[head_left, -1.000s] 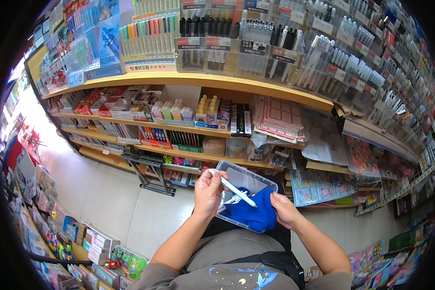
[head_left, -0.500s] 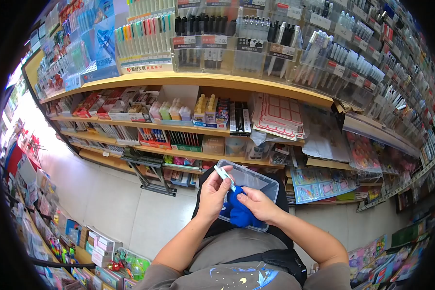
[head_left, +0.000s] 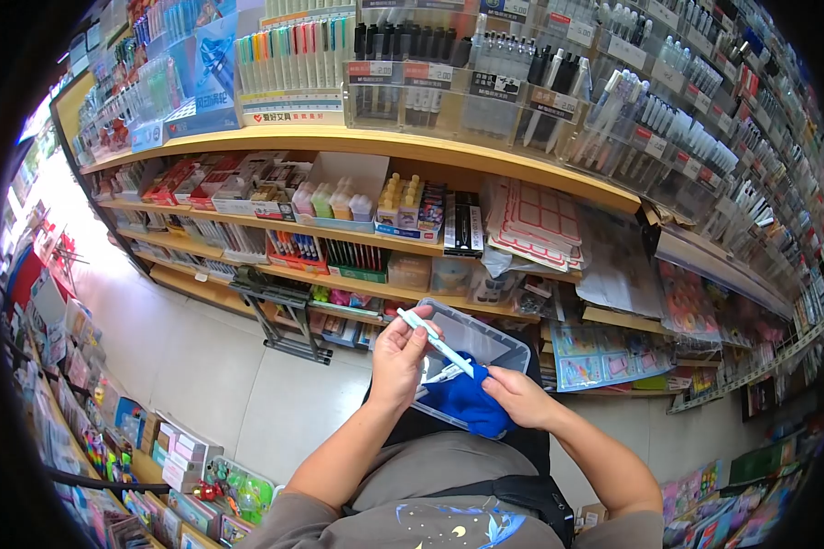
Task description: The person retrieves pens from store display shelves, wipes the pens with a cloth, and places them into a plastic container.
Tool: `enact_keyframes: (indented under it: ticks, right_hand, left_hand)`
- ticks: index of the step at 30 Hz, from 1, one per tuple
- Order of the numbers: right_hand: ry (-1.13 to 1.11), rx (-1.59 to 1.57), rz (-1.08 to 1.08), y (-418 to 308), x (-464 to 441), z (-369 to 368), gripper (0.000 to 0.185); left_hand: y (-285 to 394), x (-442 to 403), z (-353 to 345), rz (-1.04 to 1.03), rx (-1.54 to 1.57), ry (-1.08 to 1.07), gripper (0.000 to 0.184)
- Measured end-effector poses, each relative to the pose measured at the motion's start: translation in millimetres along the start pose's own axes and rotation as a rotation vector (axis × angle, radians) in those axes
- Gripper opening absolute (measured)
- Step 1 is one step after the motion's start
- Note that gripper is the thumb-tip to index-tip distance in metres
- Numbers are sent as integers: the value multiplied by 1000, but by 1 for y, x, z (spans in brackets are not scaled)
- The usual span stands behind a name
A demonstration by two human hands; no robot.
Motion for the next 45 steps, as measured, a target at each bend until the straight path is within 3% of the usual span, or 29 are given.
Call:
enact_keyframes:
  ticks: [5,10,11,14,20,22,23,26,30,33,36,41,42,45]
  right_hand:
    - [77,17,45,2,3,16,20]
    - [423,-14,35,-15,-15,56,20]
    - [323,65,-35,-20,-17,60,25]
    - [248,546,133,-31,-22,50,29]
    - [274,335,154,-57,-42,51,27]
    - [188,342,237,-55,-54,46,21]
    - [54,90,82,-61,-56,42,15]
    - [-85,-74,90,-52,-67,37,15]
    - [-161,-126,14,-61,-65,38,15]
    - [-124,12,21,-68,-68,50,13]
    - [63,56,104,-103,-71,96,13]
    - [595,130,312,-220,-69,203,10]
    - [707,165,476,-241,-71,224,13]
    - [923,239,575,-295,-77,278,19]
  left_hand:
    - [8,-5,6,-5,27,23,36]
    - [6,-4,4,13,35,21,37]
    - [5,-3,4,19,35,21,38]
    - [5,-2,3,35,27,21,40]
    - [-6,4,-3,143,-99,-122,51]
    - [-9,8,-7,126,-173,-153,57]
    - [-10,9,-8,134,-162,-187,63]
    - [-9,9,-7,131,-218,-204,67]
    - [-7,10,-8,115,-322,-273,66]
    - [-4,11,-11,107,-252,-259,62]
    - [-5,9,-4,125,-271,-241,57]
    - [-4,9,-4,133,-273,-237,50]
    - [-5,9,-5,132,-272,-243,48]
    - [-8,11,-5,154,-268,-254,45]
Point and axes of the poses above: each hand's wrist, its own x-axis away from the middle knuckle, its own z-axis out of the back of the hand, y = z × x, the point moved 3 cm from there along -x, towards the middle knuckle, and after that the axes turned 15 degrees about x, right-handed, at the moved point
